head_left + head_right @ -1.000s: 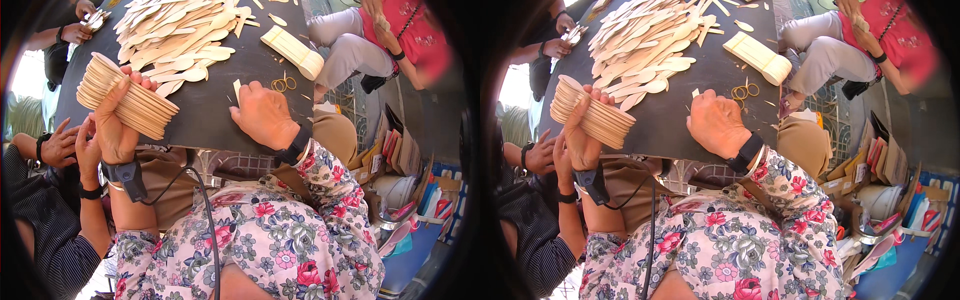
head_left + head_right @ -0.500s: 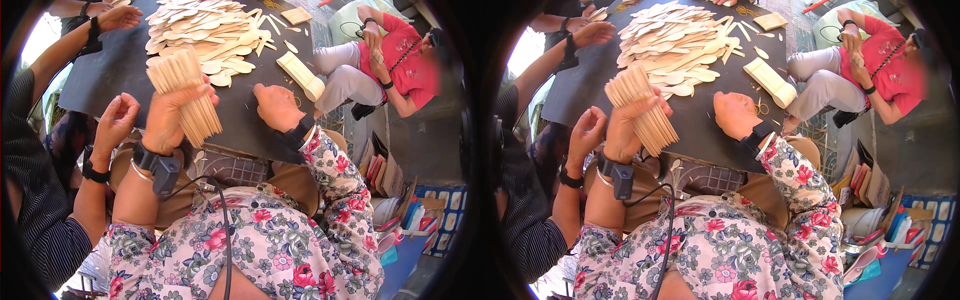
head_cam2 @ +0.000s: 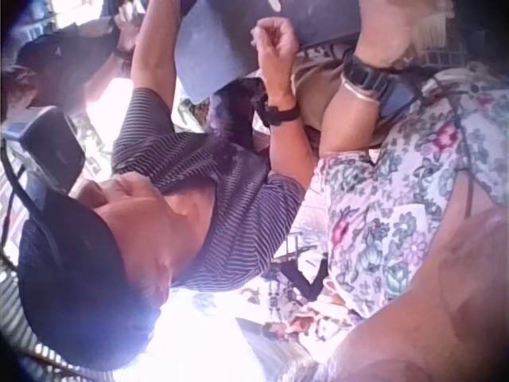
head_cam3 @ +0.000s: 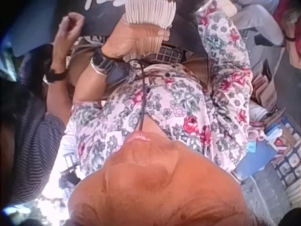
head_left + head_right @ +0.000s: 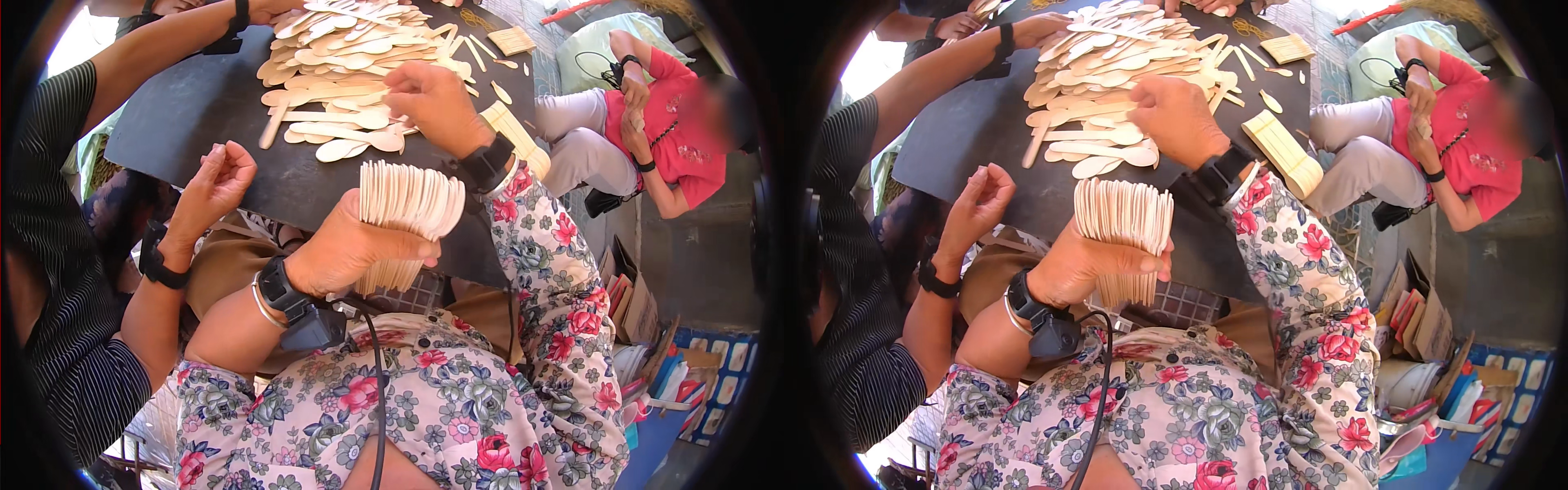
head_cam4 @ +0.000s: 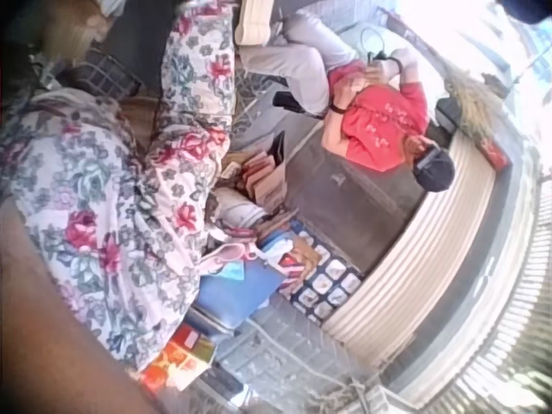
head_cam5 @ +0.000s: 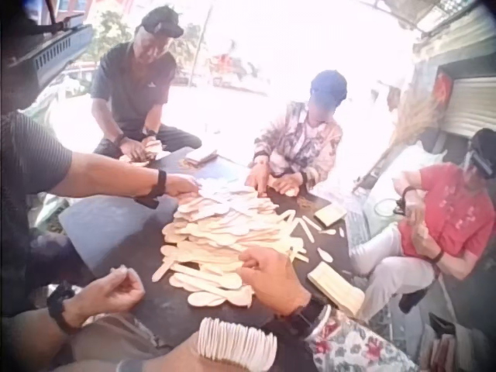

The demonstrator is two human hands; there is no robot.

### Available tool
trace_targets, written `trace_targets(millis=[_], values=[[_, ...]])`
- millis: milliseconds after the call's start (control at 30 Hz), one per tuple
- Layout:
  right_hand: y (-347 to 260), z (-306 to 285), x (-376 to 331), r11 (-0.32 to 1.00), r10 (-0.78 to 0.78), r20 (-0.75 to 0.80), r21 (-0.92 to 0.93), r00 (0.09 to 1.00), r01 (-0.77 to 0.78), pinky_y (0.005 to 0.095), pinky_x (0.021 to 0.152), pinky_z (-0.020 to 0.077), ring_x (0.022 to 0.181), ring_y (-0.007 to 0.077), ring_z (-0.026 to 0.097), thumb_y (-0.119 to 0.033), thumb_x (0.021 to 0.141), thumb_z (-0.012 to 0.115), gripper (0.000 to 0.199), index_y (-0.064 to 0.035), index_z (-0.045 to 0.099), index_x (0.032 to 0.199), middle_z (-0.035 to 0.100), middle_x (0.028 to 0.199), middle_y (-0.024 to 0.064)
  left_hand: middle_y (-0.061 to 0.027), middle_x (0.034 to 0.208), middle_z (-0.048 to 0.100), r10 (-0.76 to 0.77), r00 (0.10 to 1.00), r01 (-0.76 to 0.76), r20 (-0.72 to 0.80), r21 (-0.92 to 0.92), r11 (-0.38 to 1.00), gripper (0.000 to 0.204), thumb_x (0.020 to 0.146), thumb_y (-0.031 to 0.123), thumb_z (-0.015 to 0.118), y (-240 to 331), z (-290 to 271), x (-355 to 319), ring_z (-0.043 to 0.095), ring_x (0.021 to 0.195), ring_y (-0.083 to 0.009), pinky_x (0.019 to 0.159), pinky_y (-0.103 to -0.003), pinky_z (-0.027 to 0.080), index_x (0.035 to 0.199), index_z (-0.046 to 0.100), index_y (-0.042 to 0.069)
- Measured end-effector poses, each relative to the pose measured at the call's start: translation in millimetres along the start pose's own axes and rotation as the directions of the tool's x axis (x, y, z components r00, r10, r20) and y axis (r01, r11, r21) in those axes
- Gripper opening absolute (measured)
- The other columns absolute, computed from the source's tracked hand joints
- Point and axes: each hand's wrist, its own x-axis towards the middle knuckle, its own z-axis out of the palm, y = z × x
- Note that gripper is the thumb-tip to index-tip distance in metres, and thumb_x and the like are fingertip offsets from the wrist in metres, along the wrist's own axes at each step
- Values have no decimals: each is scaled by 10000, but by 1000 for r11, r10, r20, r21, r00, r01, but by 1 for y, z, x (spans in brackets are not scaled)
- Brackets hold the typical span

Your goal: The recorder is sorting and stacking wooden spoons at a table with other people.

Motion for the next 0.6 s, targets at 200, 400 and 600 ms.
trace_targets(millis=[200,400,600], values=[[36,-38,-26,321,-187,5,-945,982,66,440,729,495,825,362,615,-246,839,630,230,-26,632,905,635,880,169,-96,922,662,-43,994,44,-96,4,999,388,747,-61,733,-5,-2,6,673,792,-209,701,-338,557,1099,580,-2],[51,-27,-28,258,-246,38,-960,969,104,444,729,499,885,343,612,-213,826,658,177,-42,628,860,616,853,144,-88,923,664,-53,996,58,-74,63,996,349,763,-43,731,-14,-3,10,673,802,-193,713,-324,560,1082,594,-2],[35,-39,-26,484,34,-60,-872,998,-69,407,746,507,869,315,636,-248,795,708,238,-29,637,855,651,834,167,-87,926,667,9,992,8,-127,126,992,332,770,-37,720,-18,-17,19,668,791,-185,711,-320,550,1078,601,-4]])
